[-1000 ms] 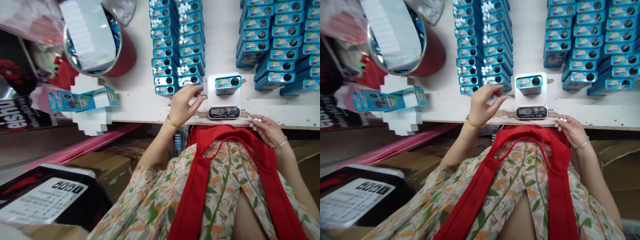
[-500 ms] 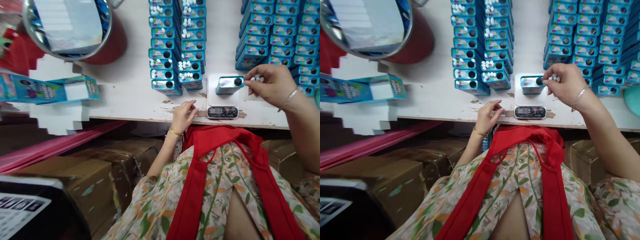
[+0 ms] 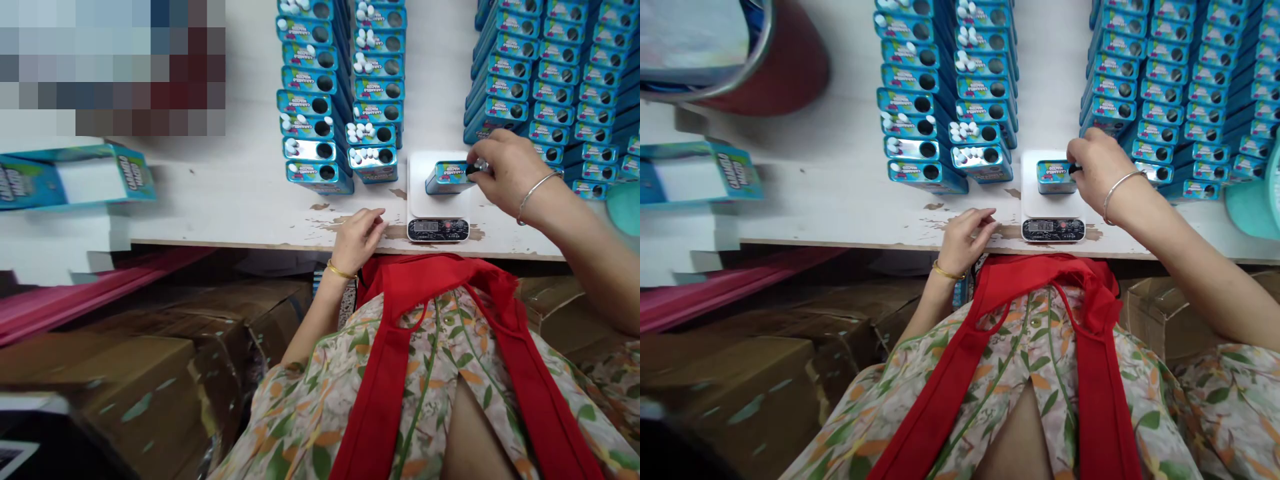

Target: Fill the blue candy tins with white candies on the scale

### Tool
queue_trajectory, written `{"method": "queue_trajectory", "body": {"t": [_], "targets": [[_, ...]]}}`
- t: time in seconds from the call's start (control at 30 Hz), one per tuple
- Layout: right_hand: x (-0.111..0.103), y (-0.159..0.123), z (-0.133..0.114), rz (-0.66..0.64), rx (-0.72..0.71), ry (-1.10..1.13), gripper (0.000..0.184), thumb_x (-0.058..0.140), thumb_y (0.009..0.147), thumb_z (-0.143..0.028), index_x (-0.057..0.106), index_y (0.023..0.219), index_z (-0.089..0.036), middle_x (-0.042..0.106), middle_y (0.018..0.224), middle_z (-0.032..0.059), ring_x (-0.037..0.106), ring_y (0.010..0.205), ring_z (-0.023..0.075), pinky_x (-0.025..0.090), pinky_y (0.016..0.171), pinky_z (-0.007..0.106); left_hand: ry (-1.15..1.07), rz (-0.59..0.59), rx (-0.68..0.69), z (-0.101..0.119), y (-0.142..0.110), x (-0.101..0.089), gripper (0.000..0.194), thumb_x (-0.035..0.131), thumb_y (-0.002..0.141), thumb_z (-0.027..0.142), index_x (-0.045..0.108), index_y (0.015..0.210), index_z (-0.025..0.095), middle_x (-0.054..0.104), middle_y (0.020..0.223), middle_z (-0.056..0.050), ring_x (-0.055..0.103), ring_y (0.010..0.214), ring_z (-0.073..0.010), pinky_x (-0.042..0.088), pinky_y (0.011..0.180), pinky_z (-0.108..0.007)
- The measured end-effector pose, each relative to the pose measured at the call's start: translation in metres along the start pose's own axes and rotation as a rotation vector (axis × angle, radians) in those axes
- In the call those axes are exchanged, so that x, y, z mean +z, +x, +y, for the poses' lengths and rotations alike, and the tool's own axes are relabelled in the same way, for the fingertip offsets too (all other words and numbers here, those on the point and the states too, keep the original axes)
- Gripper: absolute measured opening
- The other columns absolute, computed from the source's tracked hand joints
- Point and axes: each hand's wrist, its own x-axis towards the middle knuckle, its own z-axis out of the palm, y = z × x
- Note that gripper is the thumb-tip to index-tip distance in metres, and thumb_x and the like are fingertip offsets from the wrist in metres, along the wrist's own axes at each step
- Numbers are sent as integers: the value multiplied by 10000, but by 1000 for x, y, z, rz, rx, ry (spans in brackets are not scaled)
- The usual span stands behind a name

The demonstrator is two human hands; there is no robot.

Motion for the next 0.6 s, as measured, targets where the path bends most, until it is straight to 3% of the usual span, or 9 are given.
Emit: {"method": "queue_trajectory", "body": {"t": [0.17,0.33,0.43,0.5,0.6], "targets": [[-4,2,-1,-18,-7,1,148,693,855,-275,699,983,-201,566,928,32,608,917,199,507,891,361,0,-31,-15,1,3,0,268,504,991,349,634,1161,188,693,920,-72,667,868,-192,558,809,-329],[-5,0,-18,-72,35,27,130,679,822,-171,700,951,-163,564,915,56,601,876,208,498,891,405,8,-58,-20,-1,8,1,268,498,991,357,636,1158,199,694,917,-69,668,865,-190,563,805,-330],[-17,-9,-16,-10,86,140,102,686,853,-205,696,951,-178,600,927,58,607,888,205,491,901,391,-19,-46,21,-1,6,-2,258,511,980,338,640,1177,232,700,918,-64,671,838,-196,567,781,-339],[-33,-19,8,97,154,177,121,710,866,-266,685,951,-182,638,928,54,608,894,196,492,873,357,-20,-15,43,0,4,-6,267,532,960,323,652,1195,283,707,894,-49,675,788,-208,568,727,-357],[-74,-45,86,367,374,76,155,707,890,-311,657,915,-167,695,936,48,590,853,145,466,810,280,-4,-12,-30,-3,6,-10,357,566,909,356,642,1244,452,732,911,12,701,784,-257,584,727,-442]]}}
